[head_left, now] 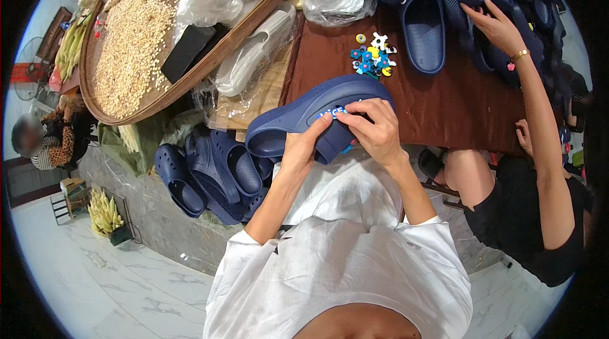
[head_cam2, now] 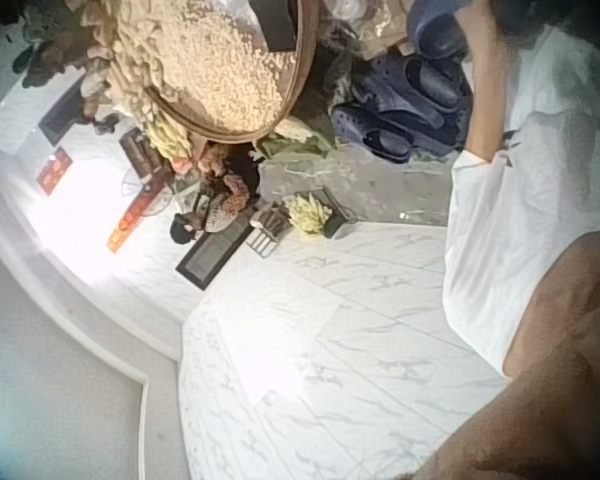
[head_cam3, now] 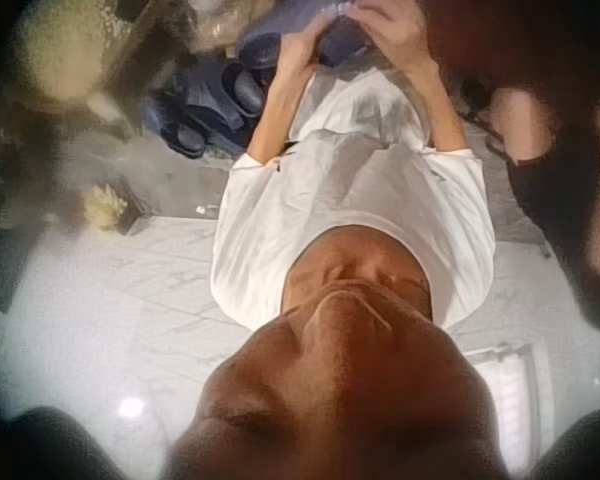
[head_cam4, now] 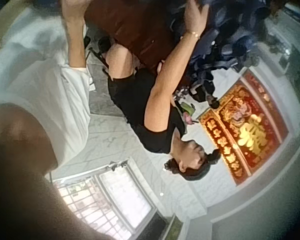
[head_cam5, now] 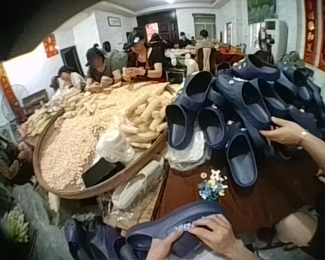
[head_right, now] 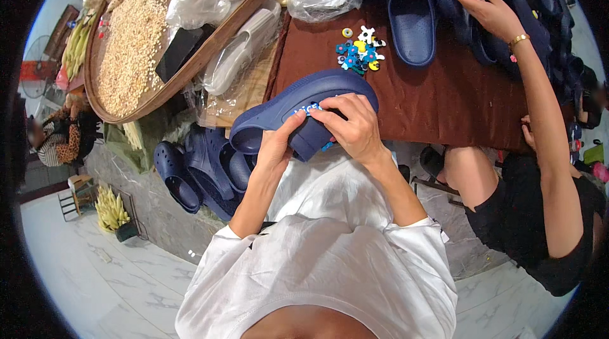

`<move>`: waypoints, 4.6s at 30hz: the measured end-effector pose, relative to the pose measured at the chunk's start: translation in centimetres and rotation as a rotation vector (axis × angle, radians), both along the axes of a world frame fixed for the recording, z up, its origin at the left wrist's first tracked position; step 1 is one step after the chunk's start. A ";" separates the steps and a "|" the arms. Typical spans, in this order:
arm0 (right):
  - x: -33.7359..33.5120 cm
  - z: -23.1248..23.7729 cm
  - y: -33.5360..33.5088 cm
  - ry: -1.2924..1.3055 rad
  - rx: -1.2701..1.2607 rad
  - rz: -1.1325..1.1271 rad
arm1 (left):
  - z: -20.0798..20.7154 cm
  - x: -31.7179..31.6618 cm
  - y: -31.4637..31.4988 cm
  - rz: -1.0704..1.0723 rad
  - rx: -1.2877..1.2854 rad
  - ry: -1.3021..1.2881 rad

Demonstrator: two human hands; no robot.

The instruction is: Attaching small decorative plastic pins to the holes of rubber clog shoes.

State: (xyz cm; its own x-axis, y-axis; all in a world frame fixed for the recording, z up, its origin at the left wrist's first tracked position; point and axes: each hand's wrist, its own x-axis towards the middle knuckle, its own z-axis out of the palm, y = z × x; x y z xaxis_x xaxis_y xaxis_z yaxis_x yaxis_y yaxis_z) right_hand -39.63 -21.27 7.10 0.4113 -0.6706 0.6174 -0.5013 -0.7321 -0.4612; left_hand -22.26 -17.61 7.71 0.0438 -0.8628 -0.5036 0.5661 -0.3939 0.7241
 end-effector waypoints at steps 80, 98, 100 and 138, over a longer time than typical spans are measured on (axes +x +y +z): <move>-3.7 -8.5 1.0 -0.097 0.100 -0.524 | 14.0 -20.7 -34.3 -0.492 -0.524 -0.329; -4.5 -7.0 -0.3 -0.204 0.175 -0.521 | 9.6 -17.1 -29.3 -0.513 -0.720 -0.561; -4.3 -5.4 -1.0 -0.267 0.170 -0.566 | 10.0 -16.3 -28.5 -0.556 -0.706 -0.490; -0.8 -8.6 2.0 -0.095 0.209 -0.381 | -17.0 37.4 14.4 1.048 0.408 -0.880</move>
